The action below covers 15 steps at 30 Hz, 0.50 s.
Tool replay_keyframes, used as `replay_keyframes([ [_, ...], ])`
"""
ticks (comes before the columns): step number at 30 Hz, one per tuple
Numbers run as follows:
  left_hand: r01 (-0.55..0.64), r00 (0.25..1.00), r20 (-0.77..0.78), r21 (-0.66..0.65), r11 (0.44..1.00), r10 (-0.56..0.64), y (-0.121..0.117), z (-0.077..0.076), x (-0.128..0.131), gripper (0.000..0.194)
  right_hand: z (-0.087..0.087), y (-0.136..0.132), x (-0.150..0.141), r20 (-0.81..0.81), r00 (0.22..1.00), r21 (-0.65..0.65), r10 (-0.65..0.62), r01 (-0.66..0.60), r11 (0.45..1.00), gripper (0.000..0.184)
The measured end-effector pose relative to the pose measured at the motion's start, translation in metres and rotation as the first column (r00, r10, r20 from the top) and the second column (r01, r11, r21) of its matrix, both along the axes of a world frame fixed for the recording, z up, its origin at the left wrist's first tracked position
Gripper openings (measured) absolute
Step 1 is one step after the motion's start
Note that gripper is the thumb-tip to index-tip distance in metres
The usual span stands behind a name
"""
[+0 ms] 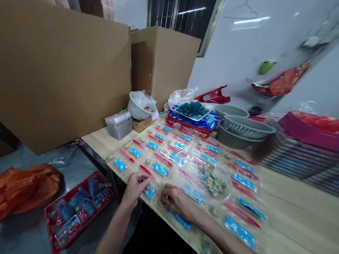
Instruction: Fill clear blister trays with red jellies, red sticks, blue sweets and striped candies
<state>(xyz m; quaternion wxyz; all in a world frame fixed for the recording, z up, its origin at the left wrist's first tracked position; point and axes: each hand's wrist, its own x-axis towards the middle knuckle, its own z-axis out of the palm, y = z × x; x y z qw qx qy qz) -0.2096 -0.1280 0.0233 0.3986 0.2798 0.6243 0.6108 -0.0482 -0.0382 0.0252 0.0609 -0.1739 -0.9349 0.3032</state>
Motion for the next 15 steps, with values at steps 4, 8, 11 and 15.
replay_keyframes([
  [4, 0.004, 1.0, -0.012, -0.011, 1.0, -0.004, 0.007, 0.005, 0.005, 0.026, -0.011, -0.004, 0.0, 0.032, 0.999, 0.104, 0.006, -0.009, 0.995, 0.014],
  [8, 0.045, 0.998, -0.053, -0.013, 0.999, -0.046, 0.018, 0.008, 0.012, 0.025, -0.012, -0.008, 0.002, 0.03, 0.999, 0.164, -0.012, 0.007, 0.986, 0.013],
  [11, 0.095, 0.993, -0.065, -0.021, 0.995, -0.096, 0.03, 0.006, 0.02, 0.026, 0.0, -0.004, 0.013, -0.03, 1.0, 0.104, 0.008, -0.005, 0.995, 0.013],
  [15, 0.178, 0.978, -0.099, -0.047, 0.983, -0.182, 0.052, -0.004, 0.031, 0.026, 0.014, 0.033, 0.054, -0.247, 0.946, 0.076, -0.212, 0.237, 0.969, 0.015],
])
